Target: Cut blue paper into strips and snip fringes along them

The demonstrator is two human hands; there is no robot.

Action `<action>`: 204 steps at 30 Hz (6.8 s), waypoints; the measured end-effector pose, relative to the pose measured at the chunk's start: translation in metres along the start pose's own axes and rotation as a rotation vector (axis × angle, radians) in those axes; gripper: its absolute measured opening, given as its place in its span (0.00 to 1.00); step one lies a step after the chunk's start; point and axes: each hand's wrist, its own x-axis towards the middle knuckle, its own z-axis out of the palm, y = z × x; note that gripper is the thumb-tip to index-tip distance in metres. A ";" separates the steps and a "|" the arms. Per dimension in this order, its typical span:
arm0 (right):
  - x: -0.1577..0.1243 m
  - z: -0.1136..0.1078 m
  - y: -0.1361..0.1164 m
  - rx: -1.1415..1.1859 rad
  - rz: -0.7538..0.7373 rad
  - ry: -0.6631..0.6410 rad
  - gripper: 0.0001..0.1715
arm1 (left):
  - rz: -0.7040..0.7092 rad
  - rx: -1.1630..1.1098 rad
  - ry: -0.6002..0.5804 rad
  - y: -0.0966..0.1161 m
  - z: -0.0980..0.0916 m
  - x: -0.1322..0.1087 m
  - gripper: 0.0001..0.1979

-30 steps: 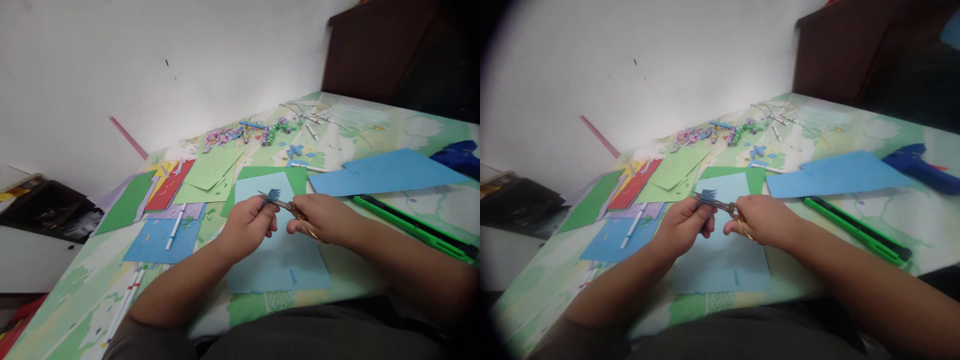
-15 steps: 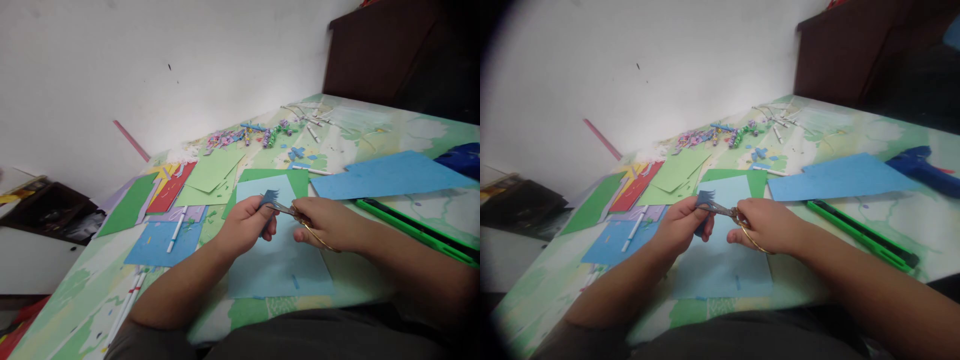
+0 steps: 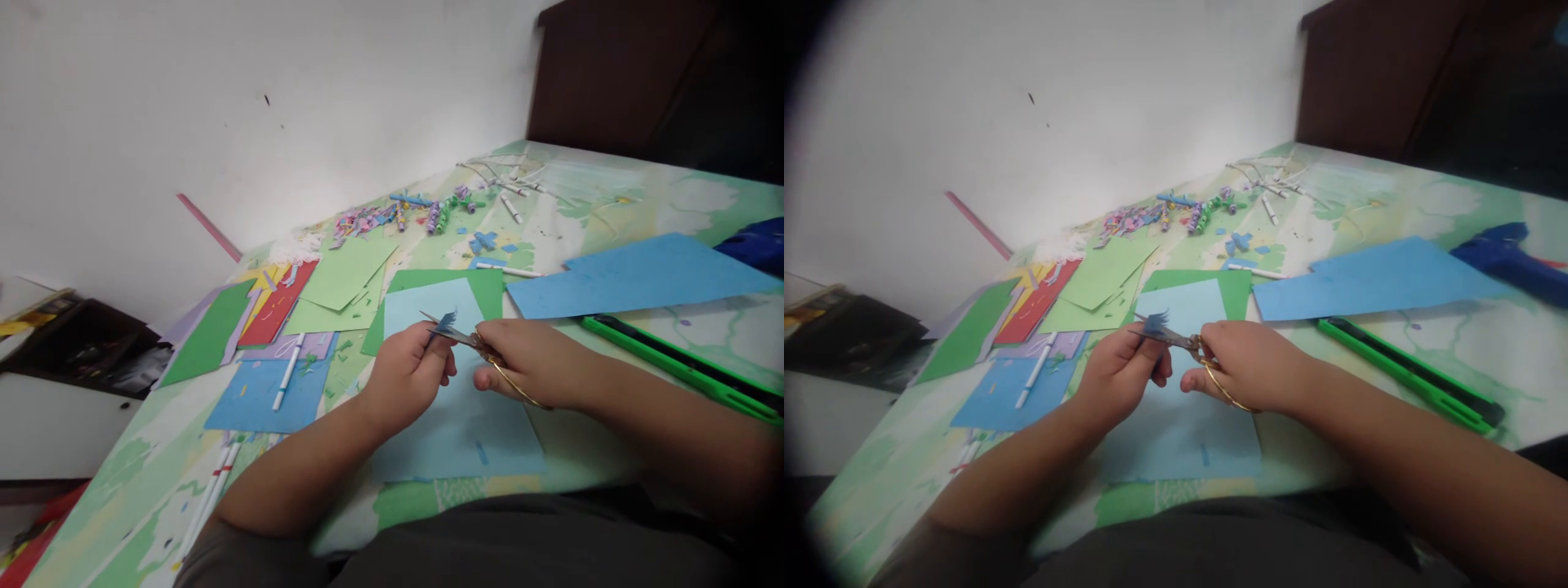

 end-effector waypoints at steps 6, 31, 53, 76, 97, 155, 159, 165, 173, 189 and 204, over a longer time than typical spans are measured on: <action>0.000 0.000 -0.002 -0.087 -0.001 0.024 0.28 | -0.055 -0.161 -0.030 -0.005 0.001 0.000 0.14; 0.011 0.007 0.009 0.154 0.105 0.005 0.21 | -0.299 -0.325 -0.346 0.006 -0.038 0.025 0.09; 0.005 -0.019 0.033 0.289 0.131 0.437 0.28 | 0.124 0.358 -0.269 0.089 -0.041 0.085 0.12; -0.006 -0.027 0.030 0.304 0.094 0.229 0.25 | 0.060 0.204 -0.095 0.057 -0.010 0.076 0.12; -0.006 -0.023 0.028 0.301 0.085 0.203 0.27 | 0.078 0.112 -0.152 0.044 -0.010 0.073 0.12; 0.004 -0.021 0.027 0.169 0.177 0.088 0.24 | -0.216 -0.278 -0.399 0.034 -0.024 0.079 0.12; 0.004 -0.018 0.028 0.199 0.165 0.120 0.23 | -0.249 -0.291 -0.410 0.037 -0.025 0.076 0.10; 0.001 -0.014 0.030 0.179 0.155 0.181 0.23 | -0.210 -0.287 -0.330 0.034 -0.024 0.074 0.10; -0.001 -0.017 0.028 0.201 0.080 0.224 0.25 | 0.047 -0.014 -0.181 0.033 -0.007 0.066 0.11; -0.005 -0.020 0.023 0.229 0.033 0.191 0.33 | 0.063 0.099 -0.241 0.034 -0.009 0.065 0.13; -0.001 -0.020 0.027 0.048 0.179 0.161 0.21 | 0.044 0.030 -0.292 0.033 -0.015 0.068 0.13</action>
